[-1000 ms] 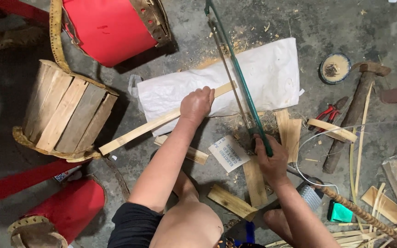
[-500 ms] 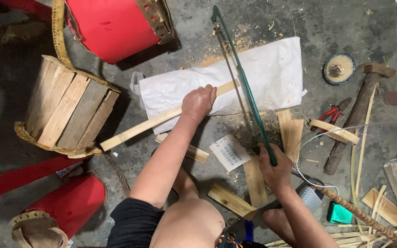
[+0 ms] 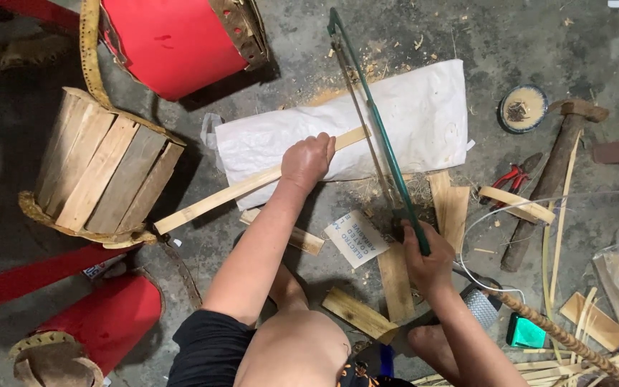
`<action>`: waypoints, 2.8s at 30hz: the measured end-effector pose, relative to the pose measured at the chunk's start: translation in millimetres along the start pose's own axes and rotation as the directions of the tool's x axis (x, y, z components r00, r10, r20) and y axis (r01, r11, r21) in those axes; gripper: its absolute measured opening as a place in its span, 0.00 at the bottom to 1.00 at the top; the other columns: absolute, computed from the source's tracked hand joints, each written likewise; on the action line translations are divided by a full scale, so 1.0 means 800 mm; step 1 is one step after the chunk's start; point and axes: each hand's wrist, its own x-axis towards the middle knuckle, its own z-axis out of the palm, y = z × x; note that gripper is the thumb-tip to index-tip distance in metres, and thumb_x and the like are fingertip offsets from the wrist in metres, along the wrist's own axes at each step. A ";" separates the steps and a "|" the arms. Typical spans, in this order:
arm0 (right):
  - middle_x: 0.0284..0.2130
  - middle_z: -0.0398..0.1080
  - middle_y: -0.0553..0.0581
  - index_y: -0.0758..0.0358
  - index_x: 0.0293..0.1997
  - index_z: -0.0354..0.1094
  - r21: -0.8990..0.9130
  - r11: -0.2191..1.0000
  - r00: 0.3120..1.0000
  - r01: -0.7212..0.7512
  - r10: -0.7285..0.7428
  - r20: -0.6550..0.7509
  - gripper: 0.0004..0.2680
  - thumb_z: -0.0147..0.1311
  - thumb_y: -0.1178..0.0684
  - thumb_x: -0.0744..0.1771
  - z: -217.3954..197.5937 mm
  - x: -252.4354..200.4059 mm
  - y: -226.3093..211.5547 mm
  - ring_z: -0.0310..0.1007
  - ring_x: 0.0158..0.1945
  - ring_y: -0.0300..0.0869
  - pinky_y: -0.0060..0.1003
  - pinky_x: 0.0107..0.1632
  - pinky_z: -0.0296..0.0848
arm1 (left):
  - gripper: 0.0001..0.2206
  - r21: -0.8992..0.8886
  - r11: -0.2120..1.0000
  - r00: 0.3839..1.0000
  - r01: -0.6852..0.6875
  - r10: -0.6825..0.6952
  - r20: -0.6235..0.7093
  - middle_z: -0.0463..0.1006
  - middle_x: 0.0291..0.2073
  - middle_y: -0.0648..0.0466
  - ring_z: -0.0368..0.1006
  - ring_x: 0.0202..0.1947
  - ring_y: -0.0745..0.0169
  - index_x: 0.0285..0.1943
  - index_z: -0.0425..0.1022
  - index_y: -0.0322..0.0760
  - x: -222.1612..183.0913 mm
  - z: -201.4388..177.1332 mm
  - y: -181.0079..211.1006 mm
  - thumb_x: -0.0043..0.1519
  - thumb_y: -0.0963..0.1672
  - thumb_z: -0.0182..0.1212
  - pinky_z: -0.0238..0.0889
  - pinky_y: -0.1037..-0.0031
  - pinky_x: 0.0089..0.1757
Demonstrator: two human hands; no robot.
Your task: A person uses a hand saw to cut a thin strip of wood or bamboo while working on the floor.
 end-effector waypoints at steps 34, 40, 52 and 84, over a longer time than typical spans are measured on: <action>0.20 0.70 0.66 0.59 0.38 0.74 -0.215 0.976 0.996 -0.042 0.057 0.066 0.14 0.52 0.39 0.71 0.024 0.027 -0.030 0.75 0.30 0.66 0.55 0.34 0.67 | 0.17 -0.036 0.999 1.000 -0.001 0.001 0.011 0.72 0.15 0.51 0.75 0.17 0.47 0.30 0.69 0.43 -0.006 0.018 -0.006 0.69 0.52 0.50 0.72 0.61 0.23; 0.24 0.73 0.64 0.57 0.41 0.76 -0.282 0.937 0.974 0.205 -0.223 -0.032 0.12 0.56 0.41 0.72 0.046 0.033 -0.005 0.77 0.33 0.63 0.54 0.37 0.73 | 0.17 -0.007 1.000 1.000 0.016 -0.016 0.020 0.71 0.15 0.51 0.75 0.17 0.48 0.30 0.68 0.43 -0.005 0.015 -0.006 0.69 0.52 0.50 0.72 0.62 0.23; 0.16 0.69 0.51 0.52 0.30 0.71 -0.110 0.993 0.999 0.050 -0.052 -0.008 0.15 0.51 0.40 0.73 0.059 0.058 -0.036 0.74 0.24 0.49 0.41 0.35 0.72 | 0.16 -0.028 0.999 1.000 0.020 -0.020 0.002 0.70 0.15 0.52 0.75 0.17 0.48 0.29 0.68 0.44 -0.008 0.019 -0.004 0.69 0.52 0.51 0.71 0.62 0.23; 0.21 0.70 0.65 0.57 0.36 0.72 -0.147 0.980 0.980 -0.135 0.154 0.126 0.15 0.50 0.37 0.70 -0.013 -0.028 -0.042 0.76 0.28 0.63 0.56 0.36 0.71 | 0.17 -0.039 0.999 0.999 -0.008 0.010 0.040 0.71 0.16 0.51 0.75 0.17 0.46 0.31 0.68 0.44 -0.008 0.017 -0.010 0.70 0.52 0.49 0.71 0.61 0.24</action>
